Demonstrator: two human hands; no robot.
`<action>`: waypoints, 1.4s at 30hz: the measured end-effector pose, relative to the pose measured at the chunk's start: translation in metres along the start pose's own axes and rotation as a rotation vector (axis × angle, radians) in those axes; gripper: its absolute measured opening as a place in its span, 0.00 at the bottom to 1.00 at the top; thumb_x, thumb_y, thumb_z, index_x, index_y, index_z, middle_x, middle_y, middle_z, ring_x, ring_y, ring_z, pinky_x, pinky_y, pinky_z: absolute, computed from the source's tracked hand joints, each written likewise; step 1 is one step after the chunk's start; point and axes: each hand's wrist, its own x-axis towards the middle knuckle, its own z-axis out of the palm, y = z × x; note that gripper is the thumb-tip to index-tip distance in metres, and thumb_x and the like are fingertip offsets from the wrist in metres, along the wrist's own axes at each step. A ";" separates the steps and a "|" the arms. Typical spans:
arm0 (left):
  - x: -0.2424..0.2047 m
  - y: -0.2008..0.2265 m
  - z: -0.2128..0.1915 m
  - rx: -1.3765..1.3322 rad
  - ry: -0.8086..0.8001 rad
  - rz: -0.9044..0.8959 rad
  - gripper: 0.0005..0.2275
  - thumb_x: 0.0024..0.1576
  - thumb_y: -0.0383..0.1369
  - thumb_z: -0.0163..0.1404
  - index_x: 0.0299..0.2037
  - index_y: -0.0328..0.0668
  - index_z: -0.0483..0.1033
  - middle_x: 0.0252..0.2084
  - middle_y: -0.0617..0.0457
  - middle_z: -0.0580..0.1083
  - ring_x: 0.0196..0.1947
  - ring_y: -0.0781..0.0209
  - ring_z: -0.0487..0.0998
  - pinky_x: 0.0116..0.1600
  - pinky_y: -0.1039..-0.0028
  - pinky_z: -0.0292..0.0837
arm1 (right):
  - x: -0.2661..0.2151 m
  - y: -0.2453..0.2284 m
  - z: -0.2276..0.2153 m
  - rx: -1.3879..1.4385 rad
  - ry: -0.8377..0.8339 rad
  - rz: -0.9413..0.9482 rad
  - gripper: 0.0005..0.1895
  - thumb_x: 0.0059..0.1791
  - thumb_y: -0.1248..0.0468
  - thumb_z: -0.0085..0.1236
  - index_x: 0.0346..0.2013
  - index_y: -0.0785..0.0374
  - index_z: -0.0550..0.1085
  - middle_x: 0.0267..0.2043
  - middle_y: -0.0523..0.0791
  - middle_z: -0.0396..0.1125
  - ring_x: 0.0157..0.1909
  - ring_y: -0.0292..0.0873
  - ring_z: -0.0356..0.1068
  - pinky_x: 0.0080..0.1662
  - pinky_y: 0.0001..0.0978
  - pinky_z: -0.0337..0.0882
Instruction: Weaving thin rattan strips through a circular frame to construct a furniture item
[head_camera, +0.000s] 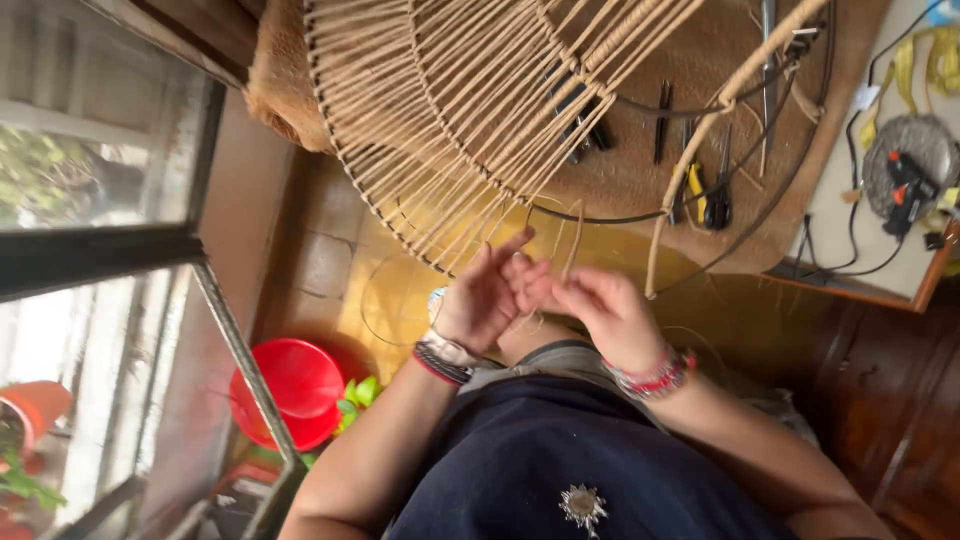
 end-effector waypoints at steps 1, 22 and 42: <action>0.000 0.011 -0.011 0.035 -0.065 -0.038 0.25 0.68 0.47 0.38 0.69 0.36 0.62 0.47 0.44 0.77 0.47 0.49 0.80 0.50 0.62 0.79 | -0.002 0.018 -0.014 0.187 -0.126 -0.063 0.07 0.52 0.64 0.55 0.34 0.65 0.76 0.31 0.53 0.74 0.36 0.46 0.75 0.42 0.39 0.76; 0.026 0.006 -0.126 1.347 0.275 -0.157 0.27 0.61 0.59 0.44 0.24 0.44 0.77 0.18 0.52 0.66 0.23 0.55 0.67 0.27 0.72 0.60 | 0.062 0.275 0.004 -0.618 -0.490 0.052 0.12 0.53 0.58 0.49 0.32 0.52 0.80 0.34 0.44 0.75 0.41 0.50 0.75 0.47 0.42 0.74; 0.012 0.018 -0.097 1.801 0.230 -0.138 0.31 0.55 0.66 0.46 0.35 0.46 0.85 0.31 0.45 0.81 0.45 0.40 0.82 0.50 0.58 0.75 | 0.071 0.178 -0.003 0.431 -0.261 0.167 0.06 0.54 0.64 0.54 0.44 0.62 0.74 0.41 0.49 0.75 0.46 0.48 0.77 0.54 0.44 0.76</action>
